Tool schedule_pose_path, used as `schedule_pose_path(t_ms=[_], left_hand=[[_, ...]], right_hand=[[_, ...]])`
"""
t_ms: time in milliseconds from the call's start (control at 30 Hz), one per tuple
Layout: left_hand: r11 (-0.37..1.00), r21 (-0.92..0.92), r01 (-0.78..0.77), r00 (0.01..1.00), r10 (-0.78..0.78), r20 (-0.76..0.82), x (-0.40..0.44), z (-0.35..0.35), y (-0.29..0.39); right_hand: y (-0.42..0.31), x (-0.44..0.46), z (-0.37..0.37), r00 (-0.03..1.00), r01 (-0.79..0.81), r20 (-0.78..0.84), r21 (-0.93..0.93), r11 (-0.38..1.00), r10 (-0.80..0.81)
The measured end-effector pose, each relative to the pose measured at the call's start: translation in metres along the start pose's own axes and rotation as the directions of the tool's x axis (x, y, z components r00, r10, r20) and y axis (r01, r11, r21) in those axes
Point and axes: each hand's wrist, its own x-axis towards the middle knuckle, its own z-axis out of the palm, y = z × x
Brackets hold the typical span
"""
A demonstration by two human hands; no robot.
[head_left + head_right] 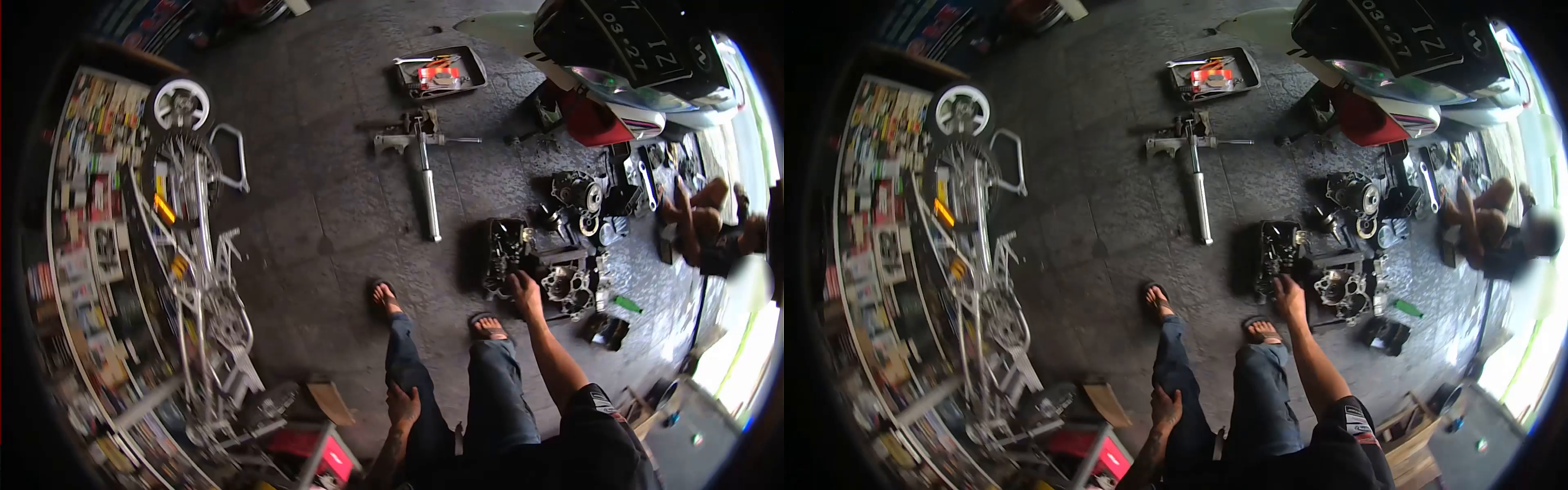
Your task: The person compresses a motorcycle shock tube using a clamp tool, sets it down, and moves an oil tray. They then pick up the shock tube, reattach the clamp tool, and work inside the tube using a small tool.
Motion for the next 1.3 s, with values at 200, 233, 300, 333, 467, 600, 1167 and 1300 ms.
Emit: schedule_pose_path(t_ms=[200, 233, 300, 333, 467, 600, 1167, 1300], left_hand=[[0.998, -0.035, -0.048, 0.943, 0.057, 0.329, 0.171, -0.129, -0.05], [0.998, -0.061, -0.007, 0.931, 0.028, 0.364, 0.194, -0.141, -0.058], [0.997, 0.072, -0.023, 0.947, -0.001, 0.32, 0.237, -0.164, -0.071], [0.983, 0.181, -0.035, 0.965, -0.014, 0.261, 0.258, -0.175, -0.068], [0.965, -0.165, -0.204, 0.964, 0.228, 0.136, 0.378, -0.221, 0.004], [0.875, -0.383, -0.295, 0.934, 0.348, 0.077, 0.495, -0.236, 0.126], [0.826, -0.451, -0.338, 0.651, 0.551, 0.522, 0.721, -0.019, 0.344], [0.705, -0.595, -0.386, 0.552, 0.694, 0.462, 0.687, -0.057, 0.379]], right_hand=[[-0.06, -0.027, 0.109, 0.955, -0.073, 0.281, -0.091, 0.993, 0.096], [-0.033, -0.036, 0.135, 0.947, -0.163, 0.258, -0.129, 0.978, 0.192], [-0.021, -0.048, 0.161, 0.846, -0.436, 0.248, -0.188, 0.88, 0.473], [-0.02, -0.046, 0.171, 0.73, -0.598, 0.252, -0.216, 0.772, 0.635], [-0.042, 0.028, 0.213, 0.836, -0.467, 0.231, -0.176, 0.867, 0.497], [-0.05, 0.144, 0.267, 0.974, -0.212, 0.049, -0.144, 0.967, 0.221], [0.005, 0.353, 0.409, 0.984, 0.146, -0.104, 0.008, 0.989, -0.144], [-0.034, 0.328, 0.359, 0.979, 0.201, -0.078, 0.171, 0.965, -0.19]])
